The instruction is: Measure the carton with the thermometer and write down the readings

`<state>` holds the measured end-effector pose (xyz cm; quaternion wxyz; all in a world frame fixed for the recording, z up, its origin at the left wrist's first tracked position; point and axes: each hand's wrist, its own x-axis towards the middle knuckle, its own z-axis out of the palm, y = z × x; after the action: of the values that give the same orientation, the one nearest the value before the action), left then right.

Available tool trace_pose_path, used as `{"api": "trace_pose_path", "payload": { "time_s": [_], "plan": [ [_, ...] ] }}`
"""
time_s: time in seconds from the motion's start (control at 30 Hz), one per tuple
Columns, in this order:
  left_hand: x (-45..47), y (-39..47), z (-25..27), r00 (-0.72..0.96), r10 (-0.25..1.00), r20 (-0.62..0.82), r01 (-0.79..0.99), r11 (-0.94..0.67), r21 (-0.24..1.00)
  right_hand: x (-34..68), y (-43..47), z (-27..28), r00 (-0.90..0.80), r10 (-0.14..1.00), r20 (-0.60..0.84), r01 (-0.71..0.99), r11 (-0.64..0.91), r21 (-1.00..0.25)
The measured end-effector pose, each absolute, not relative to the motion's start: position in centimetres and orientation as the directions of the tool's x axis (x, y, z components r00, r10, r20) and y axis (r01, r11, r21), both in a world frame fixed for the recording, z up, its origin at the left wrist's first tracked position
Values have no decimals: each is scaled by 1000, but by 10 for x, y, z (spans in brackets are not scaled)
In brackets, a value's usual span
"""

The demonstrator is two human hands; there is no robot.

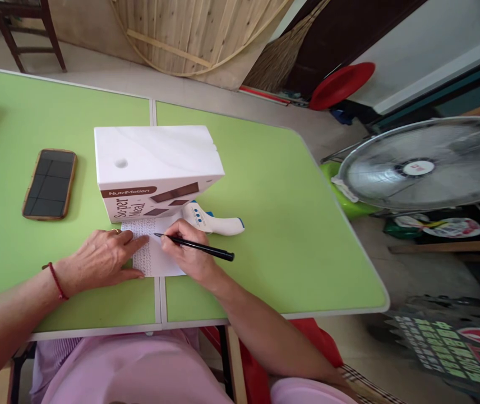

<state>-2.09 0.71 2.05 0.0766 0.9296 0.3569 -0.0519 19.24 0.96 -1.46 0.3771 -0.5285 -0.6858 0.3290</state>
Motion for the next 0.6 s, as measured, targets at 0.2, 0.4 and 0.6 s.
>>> {"api": "trace_pose_path", "payload": {
  "time_s": [0.2,0.4,0.6],
  "plan": [
    [-20,8,22,727,660,-189,682,-725,94,192,10,-14,-164,970,182,465,238,-853],
    [-19,8,23,722,661,-205,687,-719,102,195,9,-10,-178,960,217,456,276,-846],
    [-22,8,16,752,651,-107,660,-741,127,205,8,1,-321,875,363,582,485,-653]
  ]
}}
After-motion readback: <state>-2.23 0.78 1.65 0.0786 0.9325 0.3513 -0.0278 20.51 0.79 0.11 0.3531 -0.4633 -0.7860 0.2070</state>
